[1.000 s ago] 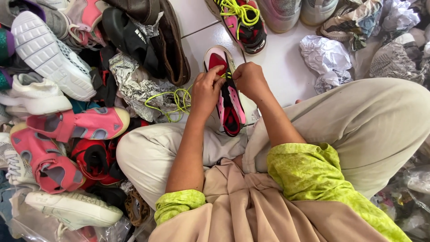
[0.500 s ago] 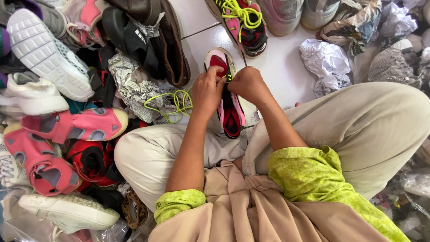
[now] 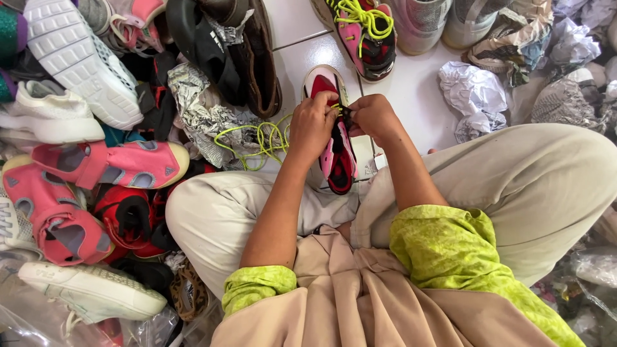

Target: A person sitting on the floor is threading bright yellow laces into a red and black sneaker.

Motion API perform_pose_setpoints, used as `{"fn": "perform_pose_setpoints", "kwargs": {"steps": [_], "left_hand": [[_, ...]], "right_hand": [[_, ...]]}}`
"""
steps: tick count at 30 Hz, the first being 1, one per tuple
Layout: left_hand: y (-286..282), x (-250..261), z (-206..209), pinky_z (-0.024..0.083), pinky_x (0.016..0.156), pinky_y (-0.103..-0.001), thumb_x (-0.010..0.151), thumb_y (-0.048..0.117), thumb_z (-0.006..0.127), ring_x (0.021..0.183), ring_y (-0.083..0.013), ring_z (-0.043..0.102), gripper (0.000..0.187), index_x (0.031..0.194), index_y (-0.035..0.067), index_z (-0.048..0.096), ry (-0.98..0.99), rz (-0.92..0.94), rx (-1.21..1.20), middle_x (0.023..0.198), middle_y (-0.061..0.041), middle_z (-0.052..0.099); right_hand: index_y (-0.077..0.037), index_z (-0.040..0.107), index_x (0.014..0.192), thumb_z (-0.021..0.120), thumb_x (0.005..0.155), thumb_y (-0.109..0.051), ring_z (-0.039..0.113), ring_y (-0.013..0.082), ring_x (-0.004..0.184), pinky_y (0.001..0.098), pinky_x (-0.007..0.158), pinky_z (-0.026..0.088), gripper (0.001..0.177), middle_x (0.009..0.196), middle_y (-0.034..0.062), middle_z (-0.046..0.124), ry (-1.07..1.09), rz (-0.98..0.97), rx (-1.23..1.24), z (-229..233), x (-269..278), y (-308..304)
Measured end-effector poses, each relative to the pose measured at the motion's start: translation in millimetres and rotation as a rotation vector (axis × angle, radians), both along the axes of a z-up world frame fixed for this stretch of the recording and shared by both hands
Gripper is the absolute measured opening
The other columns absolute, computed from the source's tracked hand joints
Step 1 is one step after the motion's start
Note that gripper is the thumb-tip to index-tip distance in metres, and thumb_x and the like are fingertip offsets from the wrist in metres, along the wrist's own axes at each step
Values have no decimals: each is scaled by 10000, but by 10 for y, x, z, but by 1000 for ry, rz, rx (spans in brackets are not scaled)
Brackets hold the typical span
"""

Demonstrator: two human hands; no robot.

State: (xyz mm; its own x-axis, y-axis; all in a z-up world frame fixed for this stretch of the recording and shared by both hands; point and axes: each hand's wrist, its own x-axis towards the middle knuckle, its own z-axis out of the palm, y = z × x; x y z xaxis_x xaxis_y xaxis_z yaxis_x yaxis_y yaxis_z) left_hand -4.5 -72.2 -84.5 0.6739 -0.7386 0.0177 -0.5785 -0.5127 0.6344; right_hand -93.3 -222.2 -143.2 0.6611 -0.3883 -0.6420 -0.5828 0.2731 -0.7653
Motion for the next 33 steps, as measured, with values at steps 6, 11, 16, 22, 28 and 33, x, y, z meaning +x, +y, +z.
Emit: {"fn": "perform_pose_setpoints", "kwargs": {"steps": [6,11,16,22,28,33], "left_hand": [[14,29,-58,517,893,-459,922,187,752,895,-315,653,323,1199,192,586,41,-51,-24,795,-36,734],[15,68,-5,509,874,-473,917,140,747,876,-334,644,315,1188,171,589,82,-81,-55,770,-52,720],[14,69,-67,512,864,-464,911,134,747,872,-318,645,305,1173,175,595,58,-106,-58,758,-35,709],[9,102,-106,506,885,-453,896,100,739,869,-304,645,301,1151,182,602,37,-156,-77,743,-30,699],[7,76,-160,473,938,-438,893,133,743,874,-269,650,318,1164,199,588,-2,-158,-59,745,2,688],[11,49,-147,438,1015,-419,912,170,742,860,-242,663,299,1168,217,595,-9,-117,-71,741,11,710]], "right_hand": [[197,600,1205,558,952,36,761,394,700,487,676,675,303,884,342,672,-11,-8,-1,53,-21,2],[201,610,1164,544,943,47,753,396,658,484,642,680,278,839,340,660,-27,-19,12,21,-2,0],[202,617,1138,550,931,59,751,403,635,493,618,679,260,816,337,662,-36,-24,8,-39,-13,9],[190,640,1095,556,922,40,752,363,622,456,606,678,244,792,308,666,-34,-10,-9,-68,7,9],[186,650,1093,558,932,29,748,367,609,461,592,675,243,775,319,661,-26,-15,-21,-50,17,24],[169,665,1066,588,952,-24,746,334,653,447,636,683,237,799,300,658,-52,-27,72,58,7,-6]]}}
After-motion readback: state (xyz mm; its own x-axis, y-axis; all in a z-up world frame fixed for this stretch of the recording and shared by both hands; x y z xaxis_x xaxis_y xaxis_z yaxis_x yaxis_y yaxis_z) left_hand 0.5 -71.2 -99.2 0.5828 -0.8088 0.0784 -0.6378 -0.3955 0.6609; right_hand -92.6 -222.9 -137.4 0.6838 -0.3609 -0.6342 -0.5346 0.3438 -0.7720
